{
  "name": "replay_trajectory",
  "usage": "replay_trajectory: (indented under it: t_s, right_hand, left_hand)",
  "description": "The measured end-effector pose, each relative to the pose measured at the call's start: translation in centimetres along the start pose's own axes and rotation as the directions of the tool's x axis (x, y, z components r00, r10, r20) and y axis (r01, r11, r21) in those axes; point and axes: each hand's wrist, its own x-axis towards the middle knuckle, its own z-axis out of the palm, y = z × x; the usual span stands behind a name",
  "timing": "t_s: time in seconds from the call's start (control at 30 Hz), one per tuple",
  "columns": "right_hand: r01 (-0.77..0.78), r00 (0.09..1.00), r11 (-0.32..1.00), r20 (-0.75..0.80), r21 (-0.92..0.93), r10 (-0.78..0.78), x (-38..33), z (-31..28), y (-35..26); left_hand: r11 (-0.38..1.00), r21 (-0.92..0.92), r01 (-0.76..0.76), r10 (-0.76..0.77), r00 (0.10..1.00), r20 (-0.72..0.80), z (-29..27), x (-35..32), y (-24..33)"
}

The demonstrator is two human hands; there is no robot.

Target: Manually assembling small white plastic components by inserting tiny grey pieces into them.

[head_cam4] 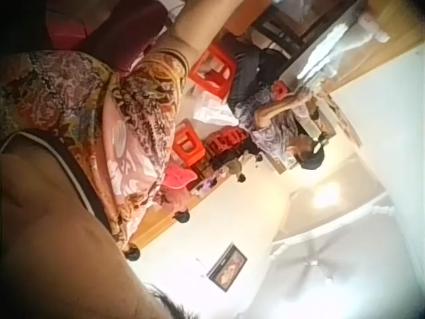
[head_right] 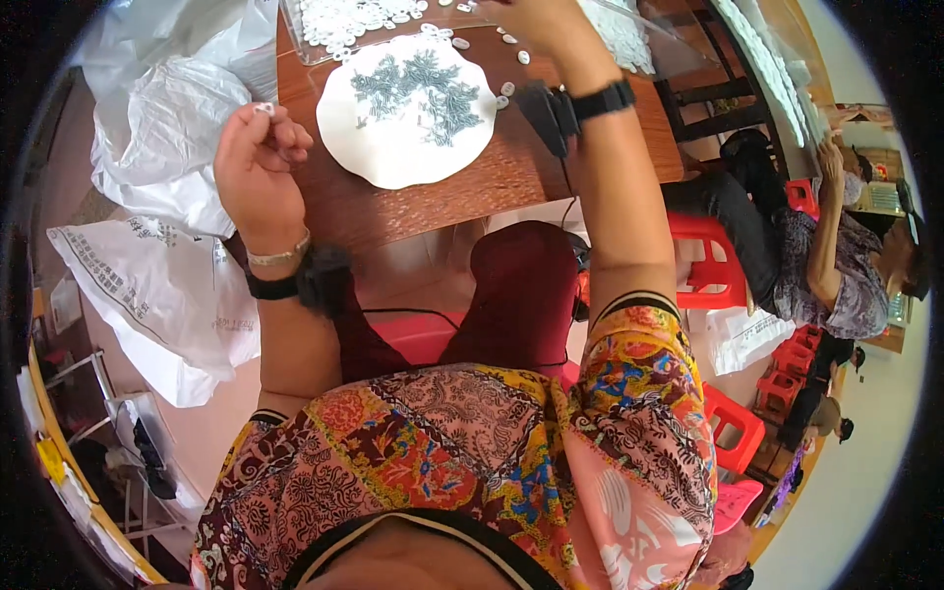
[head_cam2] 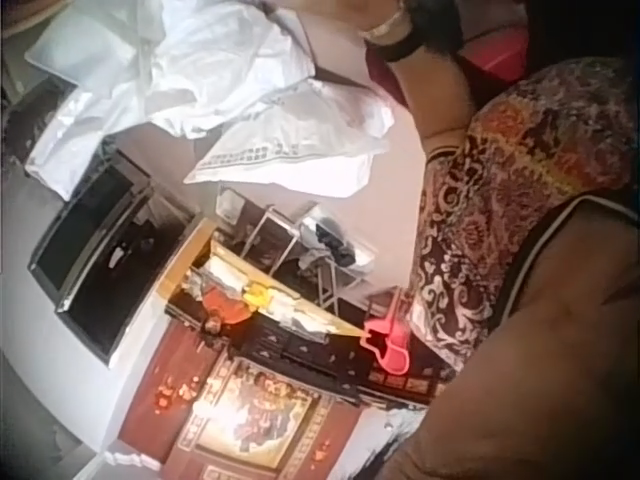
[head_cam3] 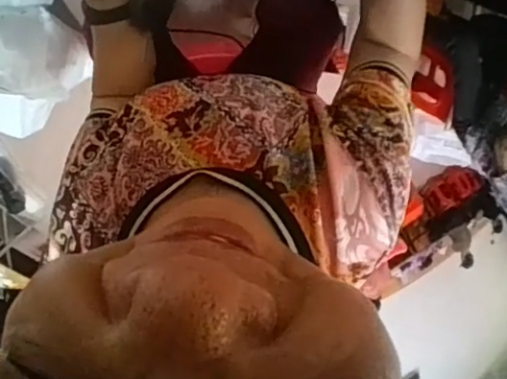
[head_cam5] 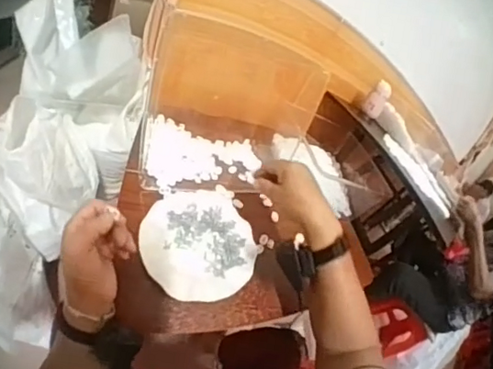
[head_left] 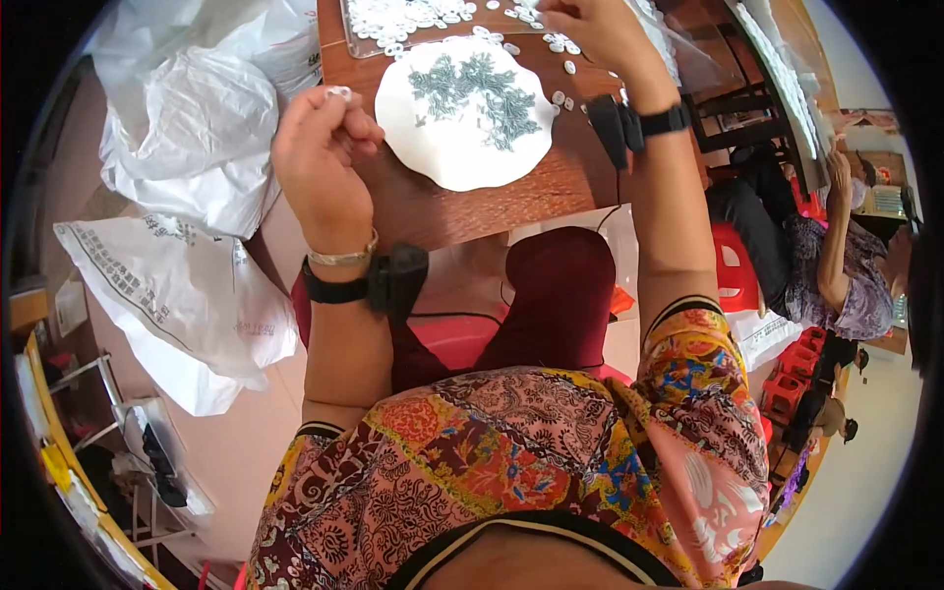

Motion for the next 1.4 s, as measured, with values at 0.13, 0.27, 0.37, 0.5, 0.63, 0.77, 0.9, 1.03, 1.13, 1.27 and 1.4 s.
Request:
replay_trajectory:
  t_s: [0.13,0.27,0.37,0.5,0.63,0.77,0.9,1.03,1.13,1.27,1.4]
  right_hand:
    - [0.163,0.984,0.98,0.049,0.118,-0.169,3.2,3.7,-3.6]
    - [0.407,0.905,0.913,0.125,0.018,-0.406,5.4,5.8,-6.6]
    - [0.438,0.889,0.898,0.175,-0.049,-0.424,7.4,7.8,-6.9]
    - [0.406,0.902,0.897,0.238,-0.173,-0.362,8.4,9.9,-5.4]
    - [0.41,0.908,0.883,0.195,-0.23,-0.371,8.1,9.8,-2.1]
    - [0.333,0.937,0.879,0.228,-0.34,-0.266,4.7,4.9,-3.2]
    - [0.31,0.947,0.939,0.133,-0.147,-0.292,2.6,4.5,-4.0]
    - [0.004,0.917,0.975,0.388,0.222,-0.092,0.2,3.4,-6.5]
    - [0.347,0.888,0.932,0.281,0.106,-0.363,-0.9,5.6,-6.0]
    - [0.614,0.784,0.778,-0.015,-0.133,-0.621,-2.0,7.0,-6.9]
    - [0.384,0.905,0.916,0.242,-0.112,-0.35,-1.4,7.0,-7.5]
  left_hand:
    - [1.0,-0.008,-0.029,0.029,0.999,-0.025,-1.8,0.9,0.0]
    - [0.999,-0.005,-0.036,0.036,0.999,-0.024,-2.7,1.3,0.1]
    - [0.999,-0.027,-0.025,0.024,0.999,-0.035,-3.0,1.3,0.3]
    - [0.999,-0.016,-0.036,0.035,0.997,-0.067,-3.2,1.3,0.6]
    - [0.999,-0.019,-0.026,0.024,0.996,-0.082,-3.5,1.4,0.5]
    - [1.0,-0.027,0.0,-0.002,0.998,-0.062,-3.0,1.7,0.1]
    - [0.999,0.029,-0.015,0.016,0.999,-0.038,-3.4,1.6,0.1]
    - [0.997,0.078,0.003,-0.003,1.0,-0.004,-2.5,1.4,0.0]
    - [0.988,0.154,0.007,-0.016,0.998,0.059,-1.9,1.2,-0.2]
    - [0.982,0.188,0.03,-0.047,0.995,0.085,-1.9,1.3,-0.3]
    - [0.985,0.169,0.035,-0.044,0.998,0.049,-2.3,1.3,-0.1]
